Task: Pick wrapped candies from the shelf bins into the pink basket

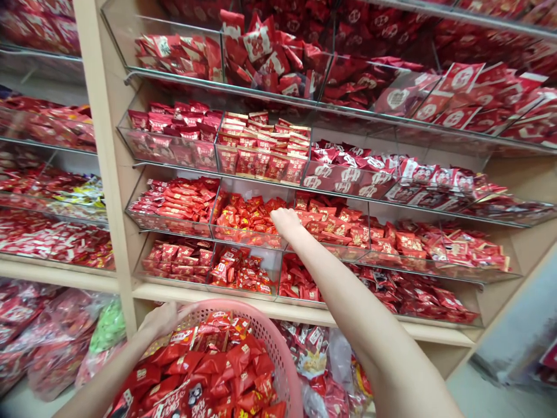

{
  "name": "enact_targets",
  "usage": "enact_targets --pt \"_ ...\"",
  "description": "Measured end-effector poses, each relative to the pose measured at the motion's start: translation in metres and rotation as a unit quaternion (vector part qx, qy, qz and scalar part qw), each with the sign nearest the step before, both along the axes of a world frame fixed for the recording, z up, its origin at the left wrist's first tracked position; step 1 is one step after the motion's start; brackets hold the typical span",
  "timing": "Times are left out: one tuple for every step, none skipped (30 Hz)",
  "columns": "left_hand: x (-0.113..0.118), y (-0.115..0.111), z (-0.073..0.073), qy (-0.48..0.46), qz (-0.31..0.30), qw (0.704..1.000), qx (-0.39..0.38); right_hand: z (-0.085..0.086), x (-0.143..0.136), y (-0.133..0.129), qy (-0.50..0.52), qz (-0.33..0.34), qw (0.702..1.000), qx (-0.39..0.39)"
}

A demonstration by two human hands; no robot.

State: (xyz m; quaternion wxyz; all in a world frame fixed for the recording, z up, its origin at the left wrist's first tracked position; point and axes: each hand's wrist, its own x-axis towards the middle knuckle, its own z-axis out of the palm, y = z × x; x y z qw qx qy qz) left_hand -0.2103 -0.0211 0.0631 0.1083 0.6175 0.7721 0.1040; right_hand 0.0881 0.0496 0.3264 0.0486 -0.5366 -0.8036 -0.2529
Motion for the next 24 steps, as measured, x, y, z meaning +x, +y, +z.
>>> enact_targets --pt "0.0 0.0 0.0 0.002 -0.002 1.0 -0.002 -0.001 -0.002 0.001 -0.007 -0.004 1.0 -0.005" --pt "-0.001 0.0 -0.001 0.003 -0.004 1.0 -0.002 -0.002 -0.004 0.003 -0.012 -0.008 1.0 -0.009" --pt "-0.001 0.0 -0.001 0.004 -0.006 1.0 -0.001 -0.003 -0.005 0.004 -0.016 -0.011 1.0 -0.011" --pt "0.0 -0.001 0.0 0.004 -0.007 1.0 0.001 -0.005 -0.007 0.006 -0.017 -0.015 1.0 -0.011" --pt "0.0 -0.001 0.001 0.004 -0.008 1.0 0.002 -0.006 -0.008 0.008 -0.018 -0.018 1.0 -0.011" --pt "0.001 -0.002 0.002 0.003 -0.007 1.0 0.003 -0.008 -0.009 0.009 -0.017 -0.023 1.0 -0.009" --pt "0.002 -0.003 0.003 0.003 -0.006 1.0 0.002 -0.009 -0.011 0.011 -0.016 -0.029 0.999 -0.007" --pt "0.002 -0.003 0.004 0.003 -0.004 1.0 0.002 -0.01 -0.012 0.014 -0.014 -0.034 0.999 -0.004" --pt "0.003 -0.004 0.005 0.004 -0.002 1.0 0.001 -0.01 -0.013 0.016 -0.011 -0.04 0.999 -0.003" --pt "0.004 -0.004 0.006 0.004 -0.001 1.0 0.001 -0.011 -0.014 0.018 -0.009 -0.046 0.999 -0.003" --pt "0.004 -0.005 0.007 0.005 -0.001 1.0 0.002 -0.011 -0.015 0.019 -0.007 -0.052 0.999 -0.003" --pt "0.005 -0.005 0.007 0.006 -0.001 1.0 0.002 -0.011 -0.015 0.021 -0.005 -0.056 0.998 -0.003" --pt "0.005 -0.005 0.008 0.006 -0.001 1.0 0.002 -0.011 -0.016 0.022 -0.003 -0.06 0.998 -0.003" --pt "0.005 -0.006 0.008 0.005 -0.001 1.0 0.001 -0.011 -0.016 0.023 -0.002 -0.063 0.998 -0.003" --pt "0.005 -0.006 0.009 0.003 -0.003 1.0 0.001 -0.012 -0.017 0.024 0.0 -0.065 0.998 -0.004" --pt "0.005 -0.006 0.009 0.0 -0.004 1.0 0.001 -0.012 -0.017 0.024 0.001 -0.068 0.998 -0.004" --pt "0.005 -0.006 0.009 -0.004 -0.006 1.0 0.0 -0.013 -0.018 0.024 0.002 -0.07 0.998 -0.004" --pt "0.006 -0.007 0.009 -0.007 -0.006 1.0 0.0 -0.014 -0.018 0.024 0.003 -0.072 0.997 -0.004" --pt "0.006 -0.007 0.01 -0.009 -0.004 1.0 0.0 -0.015 -0.019 0.024 0.004 -0.075 0.997 -0.004" --pt "0.006 -0.007 0.01 -0.009 -0.002 1.0 -0.001 -0.015 -0.019 0.024 0.005 -0.077 0.997 -0.004" --pt "0.006 -0.007 0.009 -0.008 0.0 1.0 0.0 -0.016 -0.019 0.024 0.007 -0.078 0.997 -0.003" --pt "0.006 -0.007 0.009 -0.007 0.0 1.0 0.0 -0.017 -0.02 0.024 0.008 -0.078 0.997 -0.002" --pt "0.006 -0.007 0.009 -0.005 0.0 1.0 0.002 -0.018 -0.019 0.024 0.009 -0.078 0.997 -0.001" --pt "0.006 -0.007 0.009 -0.004 -0.001 1.0 0.003 -0.018 -0.019 0.024 0.01 -0.076 0.997 0.001"
